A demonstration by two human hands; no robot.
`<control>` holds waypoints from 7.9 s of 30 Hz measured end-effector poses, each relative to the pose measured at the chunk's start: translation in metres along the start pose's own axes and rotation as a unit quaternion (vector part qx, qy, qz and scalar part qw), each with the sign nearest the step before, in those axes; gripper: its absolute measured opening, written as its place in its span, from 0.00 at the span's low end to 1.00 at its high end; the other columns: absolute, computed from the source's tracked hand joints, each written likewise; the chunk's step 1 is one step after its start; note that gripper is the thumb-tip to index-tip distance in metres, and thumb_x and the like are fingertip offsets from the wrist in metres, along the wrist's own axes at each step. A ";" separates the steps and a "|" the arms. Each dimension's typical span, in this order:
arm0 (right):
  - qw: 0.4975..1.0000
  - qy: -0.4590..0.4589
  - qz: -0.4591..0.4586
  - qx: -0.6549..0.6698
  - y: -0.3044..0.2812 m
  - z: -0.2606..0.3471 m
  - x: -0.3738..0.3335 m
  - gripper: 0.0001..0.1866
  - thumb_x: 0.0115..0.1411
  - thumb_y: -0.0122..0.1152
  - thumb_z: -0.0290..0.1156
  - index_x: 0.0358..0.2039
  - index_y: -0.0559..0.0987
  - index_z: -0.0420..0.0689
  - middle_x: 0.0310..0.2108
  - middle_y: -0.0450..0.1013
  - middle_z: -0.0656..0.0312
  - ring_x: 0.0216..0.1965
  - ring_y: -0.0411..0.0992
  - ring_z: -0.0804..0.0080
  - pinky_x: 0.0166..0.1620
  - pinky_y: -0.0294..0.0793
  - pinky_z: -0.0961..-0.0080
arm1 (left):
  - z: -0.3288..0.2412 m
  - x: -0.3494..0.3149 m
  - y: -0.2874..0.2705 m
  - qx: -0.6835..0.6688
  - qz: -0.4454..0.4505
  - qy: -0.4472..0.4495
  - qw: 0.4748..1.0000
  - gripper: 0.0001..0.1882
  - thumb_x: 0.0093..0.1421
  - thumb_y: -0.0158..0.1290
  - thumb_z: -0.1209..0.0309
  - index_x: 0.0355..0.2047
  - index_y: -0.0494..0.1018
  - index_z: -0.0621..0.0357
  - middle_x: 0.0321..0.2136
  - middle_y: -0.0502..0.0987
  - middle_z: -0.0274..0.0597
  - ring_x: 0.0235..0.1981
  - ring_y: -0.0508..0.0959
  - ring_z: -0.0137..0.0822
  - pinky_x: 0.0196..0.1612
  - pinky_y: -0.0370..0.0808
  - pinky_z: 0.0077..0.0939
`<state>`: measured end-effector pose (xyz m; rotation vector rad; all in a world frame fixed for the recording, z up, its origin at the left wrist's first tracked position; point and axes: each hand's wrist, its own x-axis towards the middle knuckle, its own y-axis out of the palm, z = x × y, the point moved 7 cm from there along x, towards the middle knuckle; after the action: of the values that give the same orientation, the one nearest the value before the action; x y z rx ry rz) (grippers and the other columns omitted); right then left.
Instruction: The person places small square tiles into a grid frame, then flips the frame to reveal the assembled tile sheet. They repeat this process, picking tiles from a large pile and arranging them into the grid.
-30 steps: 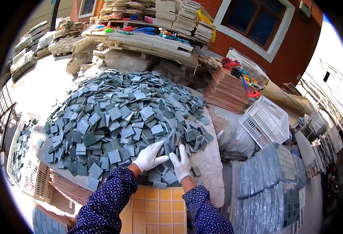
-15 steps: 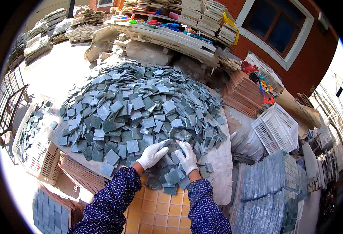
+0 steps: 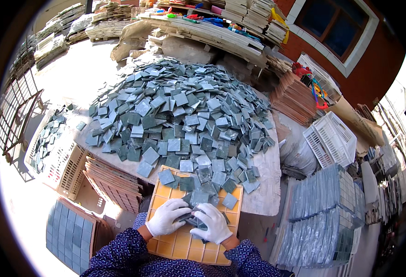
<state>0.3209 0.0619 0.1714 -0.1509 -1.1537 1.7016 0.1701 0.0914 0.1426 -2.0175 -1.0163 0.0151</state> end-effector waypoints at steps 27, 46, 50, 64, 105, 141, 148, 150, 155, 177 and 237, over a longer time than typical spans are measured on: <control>0.948 0.313 -0.022 -0.051 -0.023 0.007 -0.137 0.23 0.49 0.68 0.33 0.47 0.76 0.43 0.45 0.73 0.56 0.43 0.74 0.57 0.45 0.73 0.67 | -0.039 -0.094 0.002 0.171 -0.020 -0.172 0.970 0.36 0.42 0.65 0.61 0.52 0.67 0.58 0.49 0.69 0.45 0.51 0.69 0.47 0.55 0.65 0.41; 0.859 0.448 -0.158 0.190 -0.043 -0.063 -0.155 0.15 0.56 0.60 0.27 0.44 0.76 0.38 0.36 0.77 0.57 0.34 0.75 0.76 0.38 0.74 0.77 | -0.008 -0.146 -0.030 0.062 -0.008 -0.216 0.974 0.38 0.40 0.67 0.70 0.54 0.66 0.59 0.52 0.67 0.51 0.52 0.70 0.54 0.54 0.69 0.40; 0.901 0.428 -0.065 0.029 -0.036 -0.050 -0.144 0.25 0.50 0.66 0.34 0.49 0.73 0.41 0.42 0.72 0.54 0.37 0.74 0.65 0.43 0.74 0.71 | 0.005 -0.165 -0.047 -0.008 -0.041 -0.300 0.953 0.41 0.41 0.66 0.70 0.57 0.63 0.59 0.54 0.65 0.53 0.54 0.68 0.55 0.56 0.68 0.39; 0.951 0.293 0.066 -0.080 -0.049 0.002 -0.143 0.26 0.47 0.66 0.36 0.46 0.71 0.42 0.47 0.66 0.51 0.44 0.71 0.50 0.45 0.74 0.60 | -0.015 -0.166 -0.042 0.082 0.056 -0.204 0.974 0.31 0.42 0.65 0.69 0.49 0.70 0.57 0.45 0.70 0.46 0.47 0.72 0.50 0.49 0.71 0.40; 0.939 0.301 0.049 -0.162 -0.030 0.027 -0.168 0.30 0.47 0.69 0.35 0.51 0.70 0.43 0.53 0.66 0.53 0.48 0.70 0.53 0.48 0.71 0.62 | -0.037 -0.152 -0.015 0.186 0.079 -0.155 0.967 0.23 0.51 0.58 0.69 0.49 0.70 0.54 0.49 0.68 0.45 0.45 0.73 0.46 0.46 0.74 0.37; 0.981 0.169 -0.006 -0.090 0.002 0.045 -0.179 0.12 0.51 0.65 0.32 0.36 0.77 0.48 0.43 0.72 0.58 0.39 0.73 0.59 0.42 0.74 0.66 | -0.061 -0.100 0.027 0.113 0.150 -0.078 0.979 0.28 0.49 0.60 0.61 0.49 0.69 0.56 0.44 0.70 0.44 0.44 0.74 0.46 0.45 0.72 0.37; 0.979 0.181 0.043 -0.080 0.012 0.041 -0.177 0.18 0.48 0.66 0.33 0.42 0.78 0.47 0.48 0.70 0.60 0.41 0.71 0.59 0.45 0.72 0.66 | -0.044 -0.134 0.010 0.124 0.111 -0.126 0.978 0.28 0.49 0.61 0.63 0.50 0.69 0.55 0.47 0.68 0.43 0.46 0.72 0.46 0.46 0.73 0.38; 0.985 0.130 0.075 -0.083 0.015 0.043 -0.173 0.18 0.48 0.67 0.32 0.42 0.78 0.46 0.48 0.70 0.60 0.41 0.71 0.60 0.45 0.72 0.66 | -0.045 -0.135 0.011 0.137 0.106 -0.119 0.978 0.27 0.50 0.60 0.61 0.50 0.69 0.57 0.47 0.68 0.42 0.45 0.72 0.45 0.46 0.73 0.36; 0.976 0.198 0.046 -0.082 0.017 0.039 -0.168 0.18 0.48 0.67 0.33 0.41 0.78 0.48 0.48 0.69 0.57 0.41 0.70 0.57 0.45 0.72 0.63 | -0.043 -0.129 0.026 0.146 0.135 -0.087 0.976 0.26 0.51 0.60 0.62 0.48 0.70 0.60 0.46 0.69 0.44 0.46 0.72 0.45 0.46 0.72 0.35; 0.942 0.324 0.010 -0.091 0.010 0.015 -0.130 0.31 0.47 0.67 0.38 0.51 0.70 0.41 0.48 0.67 0.51 0.47 0.70 0.53 0.47 0.72 0.62 | -0.041 -0.123 0.020 0.118 0.133 -0.145 0.973 0.25 0.50 0.60 0.63 0.47 0.70 0.59 0.44 0.68 0.46 0.44 0.73 0.47 0.45 0.73 0.37; 0.990 0.069 0.067 -0.099 0.101 0.078 -0.070 0.25 0.49 0.66 0.48 0.46 0.73 0.51 0.39 0.66 0.58 0.38 0.69 0.60 0.36 0.71 0.65 | 0.000 -0.109 -0.028 0.054 -0.010 -0.157 0.986 0.31 0.46 0.61 0.73 0.53 0.69 0.56 0.50 0.71 0.49 0.50 0.70 0.53 0.54 0.68 0.40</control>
<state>0.2405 -0.0419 0.1095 -0.4710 -1.2293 1.6617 0.0791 0.0276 0.1249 -1.9435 -1.2037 0.3806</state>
